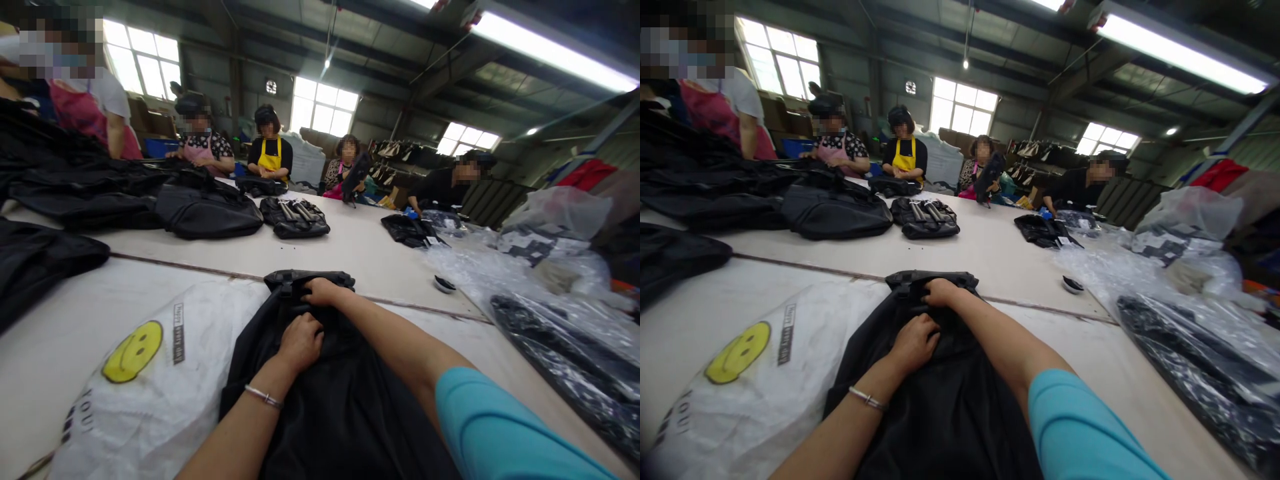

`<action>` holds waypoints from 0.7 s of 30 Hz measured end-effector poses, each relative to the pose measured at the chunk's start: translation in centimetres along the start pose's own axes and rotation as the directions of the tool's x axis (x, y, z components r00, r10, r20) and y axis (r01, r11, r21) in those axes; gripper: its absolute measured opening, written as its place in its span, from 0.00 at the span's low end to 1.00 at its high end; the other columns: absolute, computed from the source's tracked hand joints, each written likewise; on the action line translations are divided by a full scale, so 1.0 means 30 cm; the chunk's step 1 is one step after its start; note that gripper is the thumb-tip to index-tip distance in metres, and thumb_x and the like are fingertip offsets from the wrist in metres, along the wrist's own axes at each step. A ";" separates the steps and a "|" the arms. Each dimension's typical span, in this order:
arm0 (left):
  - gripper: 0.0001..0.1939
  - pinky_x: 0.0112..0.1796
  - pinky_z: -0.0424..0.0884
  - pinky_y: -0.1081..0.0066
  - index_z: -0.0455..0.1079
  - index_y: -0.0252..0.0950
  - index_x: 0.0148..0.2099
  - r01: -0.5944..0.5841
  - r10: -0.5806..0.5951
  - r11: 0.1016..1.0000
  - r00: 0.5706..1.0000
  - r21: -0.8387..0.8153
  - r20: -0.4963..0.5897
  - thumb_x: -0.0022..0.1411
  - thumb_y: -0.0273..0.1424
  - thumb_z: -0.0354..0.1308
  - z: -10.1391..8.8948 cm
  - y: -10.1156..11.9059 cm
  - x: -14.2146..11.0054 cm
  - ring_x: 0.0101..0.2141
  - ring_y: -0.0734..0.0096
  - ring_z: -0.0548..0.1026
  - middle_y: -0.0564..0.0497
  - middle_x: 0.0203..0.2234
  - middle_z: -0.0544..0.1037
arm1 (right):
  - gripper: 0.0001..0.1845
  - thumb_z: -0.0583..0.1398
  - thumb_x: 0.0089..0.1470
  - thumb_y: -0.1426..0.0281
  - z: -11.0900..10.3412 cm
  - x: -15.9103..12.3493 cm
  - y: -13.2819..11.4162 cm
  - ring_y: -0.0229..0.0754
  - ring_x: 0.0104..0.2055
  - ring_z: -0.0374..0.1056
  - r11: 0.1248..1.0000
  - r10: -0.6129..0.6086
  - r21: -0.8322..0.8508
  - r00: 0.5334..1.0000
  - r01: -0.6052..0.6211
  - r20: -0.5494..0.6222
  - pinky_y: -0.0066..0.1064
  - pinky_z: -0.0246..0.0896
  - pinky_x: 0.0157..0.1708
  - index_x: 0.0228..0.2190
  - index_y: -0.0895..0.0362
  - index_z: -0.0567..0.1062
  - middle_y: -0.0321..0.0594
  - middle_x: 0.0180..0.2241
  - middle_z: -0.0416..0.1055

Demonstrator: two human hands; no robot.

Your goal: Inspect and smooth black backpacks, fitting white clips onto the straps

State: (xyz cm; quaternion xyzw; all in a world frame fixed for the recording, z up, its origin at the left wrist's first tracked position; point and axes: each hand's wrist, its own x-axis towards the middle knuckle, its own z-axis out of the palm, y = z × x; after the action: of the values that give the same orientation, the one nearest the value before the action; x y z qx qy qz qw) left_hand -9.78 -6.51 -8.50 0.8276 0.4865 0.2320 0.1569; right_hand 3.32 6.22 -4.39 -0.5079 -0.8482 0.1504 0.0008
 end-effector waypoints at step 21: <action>0.11 0.47 0.70 0.66 0.78 0.39 0.43 0.001 -0.001 1.000 1.000 -0.017 0.011 0.64 0.31 0.55 -0.014 0.012 0.000 0.43 0.63 0.73 0.46 0.40 0.76 | 0.26 0.61 0.52 0.47 -0.118 0.021 0.010 0.45 0.38 0.75 0.973 0.014 0.213 0.951 -0.084 0.310 0.30 0.67 0.39 0.36 0.56 0.82 0.40 0.37 0.80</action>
State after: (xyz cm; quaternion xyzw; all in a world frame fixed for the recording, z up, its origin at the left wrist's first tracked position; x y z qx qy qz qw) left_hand -9.75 -6.67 -7.98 0.8272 0.4842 0.2312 0.1668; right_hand 3.82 7.81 -1.18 -0.4962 -0.8026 0.3219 -0.0773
